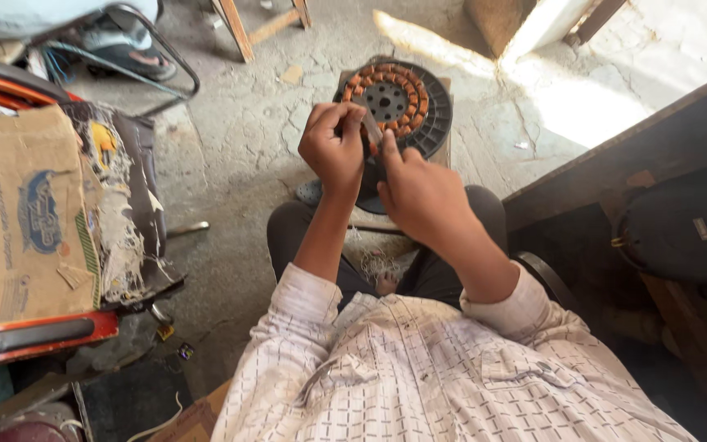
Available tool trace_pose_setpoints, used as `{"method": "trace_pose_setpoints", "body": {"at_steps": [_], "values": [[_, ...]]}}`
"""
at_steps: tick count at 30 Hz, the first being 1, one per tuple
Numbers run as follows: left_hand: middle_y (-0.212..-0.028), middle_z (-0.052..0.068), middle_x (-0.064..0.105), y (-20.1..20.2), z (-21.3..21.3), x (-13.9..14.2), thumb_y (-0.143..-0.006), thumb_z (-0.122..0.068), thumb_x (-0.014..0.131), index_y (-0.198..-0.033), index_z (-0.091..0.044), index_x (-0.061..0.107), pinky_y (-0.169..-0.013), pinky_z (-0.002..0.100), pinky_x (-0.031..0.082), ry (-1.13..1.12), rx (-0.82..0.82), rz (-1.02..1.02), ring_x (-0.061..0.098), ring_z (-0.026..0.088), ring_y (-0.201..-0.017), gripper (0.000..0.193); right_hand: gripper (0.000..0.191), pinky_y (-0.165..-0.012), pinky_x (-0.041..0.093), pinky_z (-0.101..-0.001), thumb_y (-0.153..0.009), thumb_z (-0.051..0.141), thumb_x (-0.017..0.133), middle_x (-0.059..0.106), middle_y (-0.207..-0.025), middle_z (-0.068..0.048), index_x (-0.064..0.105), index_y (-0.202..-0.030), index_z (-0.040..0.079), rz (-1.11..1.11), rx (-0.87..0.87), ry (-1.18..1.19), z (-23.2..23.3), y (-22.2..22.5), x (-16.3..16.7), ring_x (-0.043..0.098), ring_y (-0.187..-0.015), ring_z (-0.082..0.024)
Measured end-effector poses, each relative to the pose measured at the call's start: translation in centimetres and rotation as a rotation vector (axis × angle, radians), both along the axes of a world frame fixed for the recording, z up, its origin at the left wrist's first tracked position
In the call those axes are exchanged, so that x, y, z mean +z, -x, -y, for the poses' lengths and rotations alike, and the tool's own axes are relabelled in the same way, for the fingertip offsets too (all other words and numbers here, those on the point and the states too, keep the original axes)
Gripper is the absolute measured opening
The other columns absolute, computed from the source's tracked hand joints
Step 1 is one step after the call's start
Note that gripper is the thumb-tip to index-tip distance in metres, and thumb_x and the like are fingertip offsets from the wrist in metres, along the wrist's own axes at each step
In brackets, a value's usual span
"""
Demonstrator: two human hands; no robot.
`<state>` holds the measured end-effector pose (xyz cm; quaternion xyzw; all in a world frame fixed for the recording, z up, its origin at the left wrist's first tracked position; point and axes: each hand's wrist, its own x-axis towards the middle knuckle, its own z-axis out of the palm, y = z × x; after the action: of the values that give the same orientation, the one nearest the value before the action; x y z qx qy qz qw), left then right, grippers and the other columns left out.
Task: The person uses a screwdriver to adjust copper windings on a motor stator, then ties and trims a white string with pliers. The person works on the stator while seated, manipulating the windings and string with both hands.
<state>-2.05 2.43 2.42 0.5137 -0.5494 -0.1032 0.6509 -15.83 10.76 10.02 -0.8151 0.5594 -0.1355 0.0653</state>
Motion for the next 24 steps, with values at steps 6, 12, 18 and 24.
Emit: {"method": "trace_pose_setpoints", "body": {"at_steps": [6,12,18,24], "values": [[-0.086,0.002,0.066,-0.1,-0.1,0.0,-0.087,-0.011,0.080,-0.088,-0.005,0.074,-0.070,0.032,0.052,0.043,-0.076,0.007,0.065,0.019,-0.077,0.008,0.072,-0.060,0.054,-0.0500,-0.086,0.029,0.067,0.068,-0.090,-0.015,0.044,-0.148,0.002,-0.018,0.008,-0.076,-0.1,0.3,-0.6,0.070,-0.075,-0.037],[-0.085,-0.001,0.063,-0.6,0.8,0.5,-0.076,-0.011,0.082,-0.079,-0.011,0.077,-0.085,0.039,0.046,0.127,0.032,0.269,0.057,0.022,-0.089,0.005,0.075,-0.062,0.054,-0.0494,-0.088,0.030,0.066,0.068,-0.091,-0.015,0.039,-0.153,0.003,-0.024,-0.011,-0.032,0.4,-0.1,-0.1,0.070,-0.075,-0.037],[-0.083,-0.003,0.068,-0.8,1.9,-0.2,-0.073,-0.016,0.084,-0.074,-0.012,0.074,-0.084,0.041,0.043,0.175,-0.039,0.324,0.059,0.023,-0.090,0.011,0.076,-0.063,0.055,-0.0499,-0.088,0.033,0.066,0.070,-0.094,-0.013,0.037,-0.154,0.009,-0.080,-0.011,-0.126,0.3,0.9,0.0,0.071,-0.077,-0.036],[-0.085,0.003,0.069,-0.8,3.6,-2.1,-0.079,-0.003,0.080,-0.082,-0.006,0.071,-0.081,0.034,0.054,0.032,-0.288,-0.019,0.066,0.021,-0.085,0.010,0.075,-0.060,0.054,-0.0502,-0.088,0.032,0.067,0.071,-0.090,-0.014,0.039,-0.153,0.007,-0.019,-0.001,-0.057,0.2,0.7,-1.1,0.071,-0.075,-0.037]]}}
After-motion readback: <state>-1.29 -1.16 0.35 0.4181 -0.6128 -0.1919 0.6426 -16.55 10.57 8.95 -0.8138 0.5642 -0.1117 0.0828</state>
